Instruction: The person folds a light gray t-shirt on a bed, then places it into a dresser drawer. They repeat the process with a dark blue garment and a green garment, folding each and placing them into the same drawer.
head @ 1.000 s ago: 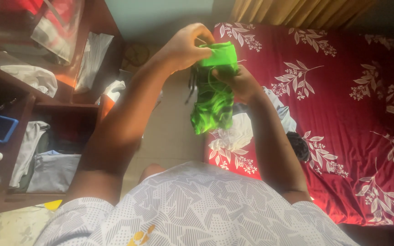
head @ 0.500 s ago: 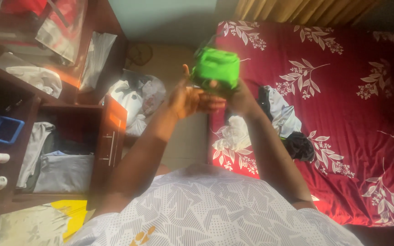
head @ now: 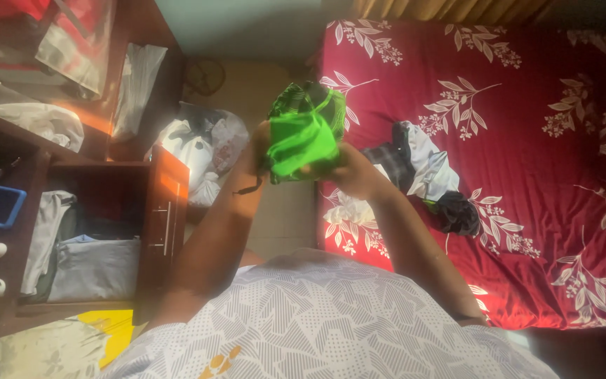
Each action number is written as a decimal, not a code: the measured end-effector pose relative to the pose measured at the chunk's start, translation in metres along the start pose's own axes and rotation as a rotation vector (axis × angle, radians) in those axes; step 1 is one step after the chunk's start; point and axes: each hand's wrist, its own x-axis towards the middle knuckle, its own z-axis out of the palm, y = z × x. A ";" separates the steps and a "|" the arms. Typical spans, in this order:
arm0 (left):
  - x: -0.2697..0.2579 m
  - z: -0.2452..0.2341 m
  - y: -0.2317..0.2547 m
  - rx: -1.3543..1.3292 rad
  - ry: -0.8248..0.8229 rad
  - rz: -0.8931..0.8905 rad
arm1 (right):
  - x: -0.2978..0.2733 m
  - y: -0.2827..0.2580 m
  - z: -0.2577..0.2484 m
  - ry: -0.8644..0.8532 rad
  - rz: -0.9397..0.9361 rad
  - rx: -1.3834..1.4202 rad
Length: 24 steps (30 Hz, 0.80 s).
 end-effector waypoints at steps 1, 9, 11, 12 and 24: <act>0.000 0.005 0.001 -0.001 -0.020 0.000 | 0.004 -0.002 -0.002 0.007 -0.074 0.030; 0.012 -0.023 0.001 0.309 0.141 0.284 | 0.019 -0.012 -0.010 0.262 -0.149 0.570; 0.013 -0.041 0.001 0.277 0.227 0.278 | 0.028 -0.007 -0.013 0.304 -0.174 0.570; 0.013 -0.047 0.001 0.260 0.270 0.275 | 0.034 -0.005 -0.015 0.330 -0.172 0.524; -0.009 0.021 0.006 0.235 0.274 0.174 | 0.035 -0.005 -0.005 0.467 -0.099 0.073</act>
